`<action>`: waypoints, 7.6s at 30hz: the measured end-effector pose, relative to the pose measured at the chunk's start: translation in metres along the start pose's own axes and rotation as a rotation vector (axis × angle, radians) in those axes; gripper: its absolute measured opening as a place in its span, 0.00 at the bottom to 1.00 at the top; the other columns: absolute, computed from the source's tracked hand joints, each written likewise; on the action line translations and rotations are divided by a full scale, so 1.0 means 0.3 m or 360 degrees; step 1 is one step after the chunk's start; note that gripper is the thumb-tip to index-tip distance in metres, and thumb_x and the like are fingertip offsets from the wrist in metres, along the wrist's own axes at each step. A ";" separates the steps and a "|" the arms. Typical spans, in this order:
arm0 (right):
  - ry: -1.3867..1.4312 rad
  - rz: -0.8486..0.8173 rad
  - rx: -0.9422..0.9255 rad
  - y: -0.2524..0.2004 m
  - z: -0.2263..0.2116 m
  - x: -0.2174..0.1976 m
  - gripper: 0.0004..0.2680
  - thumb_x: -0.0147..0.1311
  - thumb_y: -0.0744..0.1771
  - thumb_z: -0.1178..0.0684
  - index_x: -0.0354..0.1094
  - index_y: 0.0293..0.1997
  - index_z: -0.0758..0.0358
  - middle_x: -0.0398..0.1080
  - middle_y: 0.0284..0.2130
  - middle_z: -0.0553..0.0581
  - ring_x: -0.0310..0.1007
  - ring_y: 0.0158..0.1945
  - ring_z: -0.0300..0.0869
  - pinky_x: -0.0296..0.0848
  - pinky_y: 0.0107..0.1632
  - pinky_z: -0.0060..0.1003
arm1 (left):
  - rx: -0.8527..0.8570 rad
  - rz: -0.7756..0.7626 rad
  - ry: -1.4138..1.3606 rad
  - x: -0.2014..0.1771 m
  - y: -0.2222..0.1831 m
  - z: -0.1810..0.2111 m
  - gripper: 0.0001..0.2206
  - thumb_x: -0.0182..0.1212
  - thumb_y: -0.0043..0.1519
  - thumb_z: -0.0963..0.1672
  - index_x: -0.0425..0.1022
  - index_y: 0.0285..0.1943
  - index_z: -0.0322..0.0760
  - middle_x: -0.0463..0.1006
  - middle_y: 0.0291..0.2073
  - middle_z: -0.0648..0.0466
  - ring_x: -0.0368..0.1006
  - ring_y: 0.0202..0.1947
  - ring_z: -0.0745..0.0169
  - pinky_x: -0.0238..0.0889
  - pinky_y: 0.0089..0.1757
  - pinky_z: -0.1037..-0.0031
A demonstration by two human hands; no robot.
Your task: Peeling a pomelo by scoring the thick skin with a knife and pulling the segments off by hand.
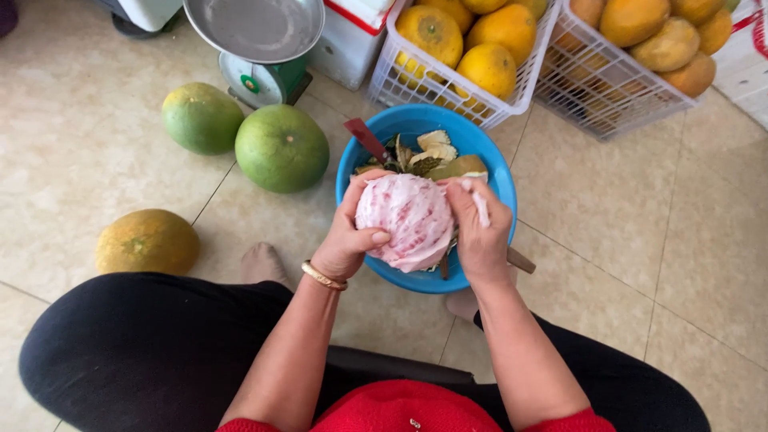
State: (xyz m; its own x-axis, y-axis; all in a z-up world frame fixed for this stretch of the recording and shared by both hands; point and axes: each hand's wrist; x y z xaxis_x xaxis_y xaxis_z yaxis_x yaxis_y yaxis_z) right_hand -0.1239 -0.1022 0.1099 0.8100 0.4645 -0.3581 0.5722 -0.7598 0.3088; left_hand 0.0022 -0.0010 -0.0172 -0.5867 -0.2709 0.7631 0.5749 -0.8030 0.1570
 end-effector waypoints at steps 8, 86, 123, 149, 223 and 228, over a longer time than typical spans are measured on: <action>0.0774 0.0321 0.0693 0.008 0.320 0.084 0.09 0.64 0.65 0.54 0.67 0.25 0.56 0.66 0.15 0.50 0.63 0.16 0.33 0.66 0.20 0.27 | -0.0472 0.0158 -0.1043 -0.134 -0.093 -0.283 0.38 0.69 0.50 0.53 0.68 0.70 0.36 0.77 0.58 0.37 0.75 0.56 0.36 0.67 0.57 0.44; 0.0451 -0.0507 0.0614 0.042 0.107 -0.049 0.29 0.67 0.62 0.52 0.57 0.71 0.58 0.64 0.58 0.64 0.72 0.55 0.50 0.75 0.55 0.47 | -0.0507 0.0751 -0.0685 0.088 0.033 -0.024 0.36 0.66 0.55 0.57 0.65 0.71 0.40 0.75 0.60 0.44 0.75 0.55 0.45 0.69 0.55 0.47; -0.0331 -0.0150 0.0023 -0.041 -0.036 0.001 0.10 0.57 0.61 0.66 0.64 0.43 0.63 0.75 0.27 0.63 0.80 0.30 0.46 0.80 0.36 0.35 | -0.0203 0.0506 -0.0596 0.016 -0.032 -0.073 0.36 0.63 0.56 0.56 0.66 0.72 0.37 0.76 0.61 0.42 0.75 0.58 0.43 0.70 0.57 0.48; -0.0072 -0.0091 -0.0028 -0.032 0.068 -0.008 0.11 0.56 0.59 0.68 0.70 0.42 0.64 0.75 0.23 0.59 0.72 0.23 0.38 0.76 0.28 0.34 | -0.0319 0.0526 -0.0757 0.109 -0.024 -0.020 0.37 0.60 0.56 0.61 0.68 0.70 0.40 0.78 0.58 0.44 0.76 0.56 0.42 0.70 0.56 0.46; -0.0140 -0.0166 0.0195 -0.070 0.123 -0.003 0.18 0.53 0.60 0.65 0.69 0.55 0.64 0.75 0.31 0.69 0.75 0.32 0.48 0.78 0.37 0.43 | -0.0610 0.0894 -0.1084 0.237 -0.010 0.016 0.37 0.67 0.52 0.60 0.70 0.67 0.43 0.76 0.56 0.43 0.75 0.52 0.38 0.73 0.49 0.47; 0.0421 -0.0352 0.0412 -0.037 0.124 -0.023 0.18 0.54 0.60 0.66 0.69 0.56 0.63 0.73 0.32 0.61 0.73 0.37 0.41 0.80 0.42 0.39 | -0.0701 0.0940 -0.1133 0.194 -0.020 -0.007 0.37 0.66 0.51 0.61 0.69 0.66 0.44 0.75 0.54 0.42 0.75 0.48 0.35 0.74 0.46 0.46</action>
State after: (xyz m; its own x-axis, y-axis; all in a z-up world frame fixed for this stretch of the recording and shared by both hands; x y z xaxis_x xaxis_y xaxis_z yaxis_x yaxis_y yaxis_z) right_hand -0.1405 -0.1140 0.0761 0.6960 0.7039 -0.1419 0.7117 -0.7024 0.0064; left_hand -0.0365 -0.0129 0.0249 0.2796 -0.4237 0.8616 0.3174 -0.8061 -0.4995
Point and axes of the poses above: each hand's wrist, its own y-axis towards the middle knuckle, its own x-axis out of the palm, z = x × y
